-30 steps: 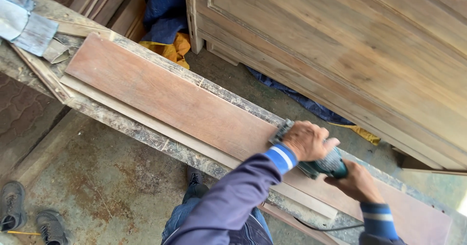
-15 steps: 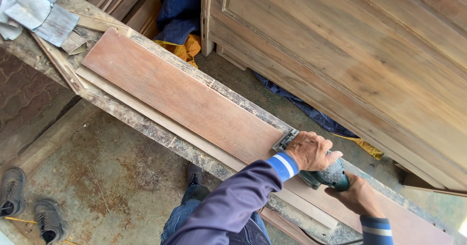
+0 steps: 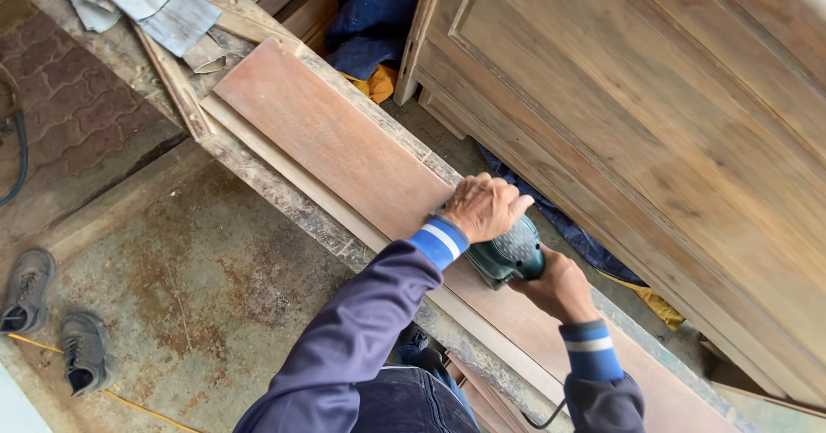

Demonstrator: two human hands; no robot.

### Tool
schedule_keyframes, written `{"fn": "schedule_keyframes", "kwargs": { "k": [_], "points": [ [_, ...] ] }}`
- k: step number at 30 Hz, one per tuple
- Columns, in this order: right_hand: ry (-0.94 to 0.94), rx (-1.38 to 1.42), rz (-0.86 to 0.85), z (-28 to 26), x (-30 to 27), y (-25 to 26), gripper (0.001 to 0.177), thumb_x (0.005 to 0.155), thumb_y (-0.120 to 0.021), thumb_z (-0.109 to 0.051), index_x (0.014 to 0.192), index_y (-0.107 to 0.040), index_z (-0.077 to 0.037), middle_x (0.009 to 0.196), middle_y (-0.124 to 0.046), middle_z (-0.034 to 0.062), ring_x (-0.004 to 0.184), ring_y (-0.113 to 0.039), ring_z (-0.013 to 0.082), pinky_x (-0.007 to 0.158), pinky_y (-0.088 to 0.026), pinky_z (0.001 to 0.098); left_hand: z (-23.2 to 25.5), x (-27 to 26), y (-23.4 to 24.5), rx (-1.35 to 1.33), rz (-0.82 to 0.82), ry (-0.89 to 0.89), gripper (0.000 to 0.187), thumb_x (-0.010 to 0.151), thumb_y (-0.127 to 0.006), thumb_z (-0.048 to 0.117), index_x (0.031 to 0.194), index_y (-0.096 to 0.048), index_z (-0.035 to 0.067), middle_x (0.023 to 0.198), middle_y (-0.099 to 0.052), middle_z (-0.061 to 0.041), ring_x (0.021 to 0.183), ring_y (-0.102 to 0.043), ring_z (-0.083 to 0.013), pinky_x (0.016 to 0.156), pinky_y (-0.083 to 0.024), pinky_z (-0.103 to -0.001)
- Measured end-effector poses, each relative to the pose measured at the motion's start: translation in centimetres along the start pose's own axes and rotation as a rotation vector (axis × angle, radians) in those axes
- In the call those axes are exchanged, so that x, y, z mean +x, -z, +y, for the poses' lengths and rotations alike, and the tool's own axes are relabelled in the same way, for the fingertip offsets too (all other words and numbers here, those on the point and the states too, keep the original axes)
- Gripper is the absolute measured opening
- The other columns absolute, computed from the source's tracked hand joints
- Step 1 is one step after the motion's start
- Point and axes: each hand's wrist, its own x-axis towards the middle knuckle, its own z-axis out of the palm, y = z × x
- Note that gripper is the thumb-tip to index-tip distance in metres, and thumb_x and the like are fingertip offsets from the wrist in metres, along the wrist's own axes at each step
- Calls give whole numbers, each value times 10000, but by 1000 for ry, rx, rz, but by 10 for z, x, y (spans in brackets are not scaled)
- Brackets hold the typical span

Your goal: Sanding a long wooden plank using an electric palm sander and manual sandpaper at a workbench.

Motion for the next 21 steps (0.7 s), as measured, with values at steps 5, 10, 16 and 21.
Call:
{"fn": "schedule_keyframes", "kwargs": {
  "k": [5,10,16,21],
  "points": [
    [94,70,114,-67,7,-6,418,674,-881,-327,998,-751,-97,871,-781,150,759,-754,288,739,-588,427,-37,4,48,-12,18,120,575,995,-548,542,635,-654,106,600,-648,-133,553,-643,-269,547,-535,-440],
    [117,69,87,-117,24,-8,411,691,-855,-316,1025,-749,-102,886,-785,149,770,-761,297,752,-591,424,-76,0,81,0,40,118,547,979,-577,522,631,-646,106,608,-659,-129,567,-654,-271,561,-538,-433],
    [143,105,162,-143,28,-19,465,665,-874,-321,1031,-740,-68,915,-760,196,824,-750,349,768,-588,449,-95,-5,103,25,75,98,486,961,-635,468,652,-639,94,678,-681,-155,642,-680,-324,610,-549,-460],
    [113,148,198,-131,9,-17,466,683,-865,-343,1054,-750,-86,921,-743,229,867,-711,420,749,-558,506,-73,-17,100,-10,73,42,450,946,-666,429,666,-639,78,754,-692,-182,734,-675,-404,652,-536,-515]
  ]
}}
